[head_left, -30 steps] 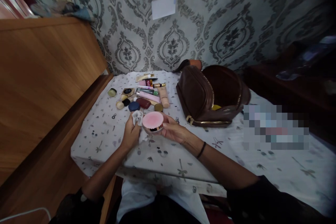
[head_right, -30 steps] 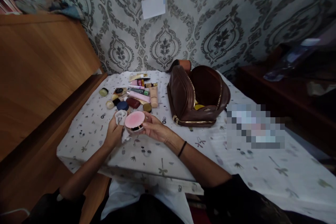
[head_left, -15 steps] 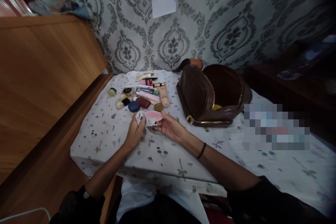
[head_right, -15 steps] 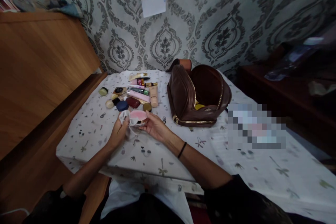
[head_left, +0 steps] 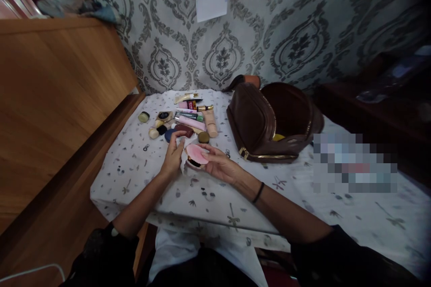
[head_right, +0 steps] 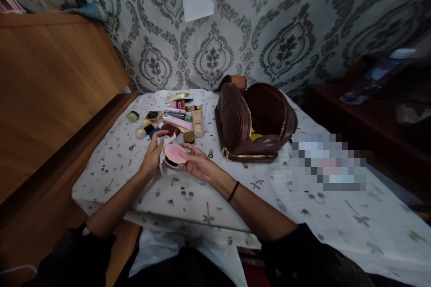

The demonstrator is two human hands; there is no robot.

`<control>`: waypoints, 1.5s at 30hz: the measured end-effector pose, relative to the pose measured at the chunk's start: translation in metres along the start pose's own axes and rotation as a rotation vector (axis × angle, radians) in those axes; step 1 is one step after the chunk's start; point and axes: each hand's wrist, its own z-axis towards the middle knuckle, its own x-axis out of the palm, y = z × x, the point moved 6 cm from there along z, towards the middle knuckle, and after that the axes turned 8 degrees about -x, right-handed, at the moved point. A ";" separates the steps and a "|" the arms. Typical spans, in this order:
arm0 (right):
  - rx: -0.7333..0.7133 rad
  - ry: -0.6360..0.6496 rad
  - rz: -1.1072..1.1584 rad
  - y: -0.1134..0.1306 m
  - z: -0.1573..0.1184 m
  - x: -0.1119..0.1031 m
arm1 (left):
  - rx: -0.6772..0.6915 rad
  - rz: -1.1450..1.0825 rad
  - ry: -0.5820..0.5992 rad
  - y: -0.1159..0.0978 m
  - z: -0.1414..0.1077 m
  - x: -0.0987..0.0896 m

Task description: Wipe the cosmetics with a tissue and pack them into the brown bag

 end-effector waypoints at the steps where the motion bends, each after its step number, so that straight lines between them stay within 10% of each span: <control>1: -0.008 -0.015 0.021 0.000 0.001 -0.002 | -0.007 -0.010 0.006 0.001 0.001 0.001; 12: -0.054 -0.096 0.110 0.002 0.005 -0.013 | 0.107 0.113 0.318 -0.015 -0.011 0.022; 24: -0.086 -0.084 -0.016 0.007 0.003 -0.004 | 0.414 0.650 0.150 -0.031 -0.008 0.017; 33: 0.028 -0.202 0.104 0.013 0.004 -0.013 | 0.287 0.504 0.295 -0.019 0.004 -0.002; 39: 0.065 -0.158 0.071 0.015 0.003 -0.006 | 0.241 0.483 0.099 -0.032 0.015 -0.027; 45: 0.128 -0.056 -0.001 0.008 -0.001 0.005 | 0.483 0.450 -0.186 -0.072 0.022 -0.019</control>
